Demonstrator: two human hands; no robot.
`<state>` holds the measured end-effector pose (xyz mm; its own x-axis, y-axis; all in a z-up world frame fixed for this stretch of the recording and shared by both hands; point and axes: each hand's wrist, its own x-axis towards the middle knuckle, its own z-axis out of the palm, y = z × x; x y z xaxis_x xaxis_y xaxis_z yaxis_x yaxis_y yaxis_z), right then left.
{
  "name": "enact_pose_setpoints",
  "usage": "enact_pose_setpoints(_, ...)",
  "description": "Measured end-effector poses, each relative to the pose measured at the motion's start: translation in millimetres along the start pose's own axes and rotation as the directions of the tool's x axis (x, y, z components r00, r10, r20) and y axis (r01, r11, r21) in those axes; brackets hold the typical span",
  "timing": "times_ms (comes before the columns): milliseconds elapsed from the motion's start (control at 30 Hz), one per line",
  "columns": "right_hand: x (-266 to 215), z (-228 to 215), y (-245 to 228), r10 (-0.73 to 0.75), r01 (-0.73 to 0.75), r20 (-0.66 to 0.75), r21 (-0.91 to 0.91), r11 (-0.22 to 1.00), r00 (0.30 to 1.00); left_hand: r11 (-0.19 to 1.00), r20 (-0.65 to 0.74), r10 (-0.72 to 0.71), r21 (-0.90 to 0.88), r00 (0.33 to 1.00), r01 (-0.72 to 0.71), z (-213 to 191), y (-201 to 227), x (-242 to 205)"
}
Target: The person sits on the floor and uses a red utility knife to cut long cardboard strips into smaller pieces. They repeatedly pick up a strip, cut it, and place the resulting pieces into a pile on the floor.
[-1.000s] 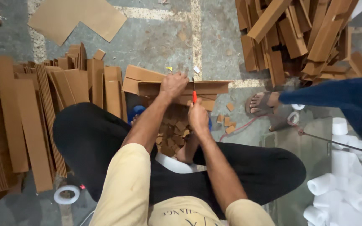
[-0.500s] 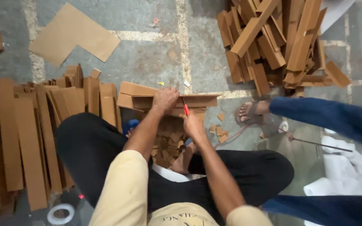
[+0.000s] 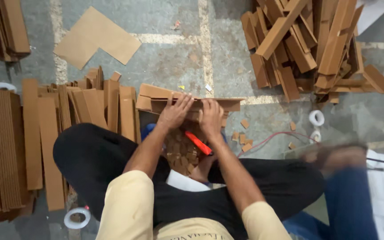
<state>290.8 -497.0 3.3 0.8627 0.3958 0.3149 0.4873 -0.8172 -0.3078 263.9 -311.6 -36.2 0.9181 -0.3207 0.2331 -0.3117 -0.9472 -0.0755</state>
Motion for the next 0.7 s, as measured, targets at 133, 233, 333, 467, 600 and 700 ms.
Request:
enact_pose_setpoints(133,48,28,21,0.004,0.024,0.225,-0.118,0.993,0.974,0.99,-0.038,0.023,-0.137,0.999,-0.028,8,2,-3)
enact_pose_setpoints(233,80,31,32,0.136,-0.087,0.412,-0.136,0.987,0.901,0.971,0.058,0.055,-0.234,0.997,-0.04,7,-3,3)
enact_pose_setpoints(333,96,6,34,0.106,-0.124,0.169,0.1,0.987,0.98,0.965,0.14,0.009,-0.261,0.99,0.028,-8,-6,6)
enact_pose_setpoints(467,105,-60,27,0.025,0.069,-0.267,0.339,0.938,0.963,0.822,-0.247,-0.205,-0.569,0.947,0.029,-52,5,45)
enact_pose_setpoints(600,88,-103,5,0.413,-0.178,-0.064,0.835,0.521,0.909,0.279,-0.148,-0.463,-0.96,0.874,-0.015,-107,37,96)
enact_pose_setpoints(700,76,-120,8,0.439,-0.126,-0.055,0.919,0.372,0.897,0.327,-0.206,-0.445,-0.943,0.871,-0.056,-132,34,109)
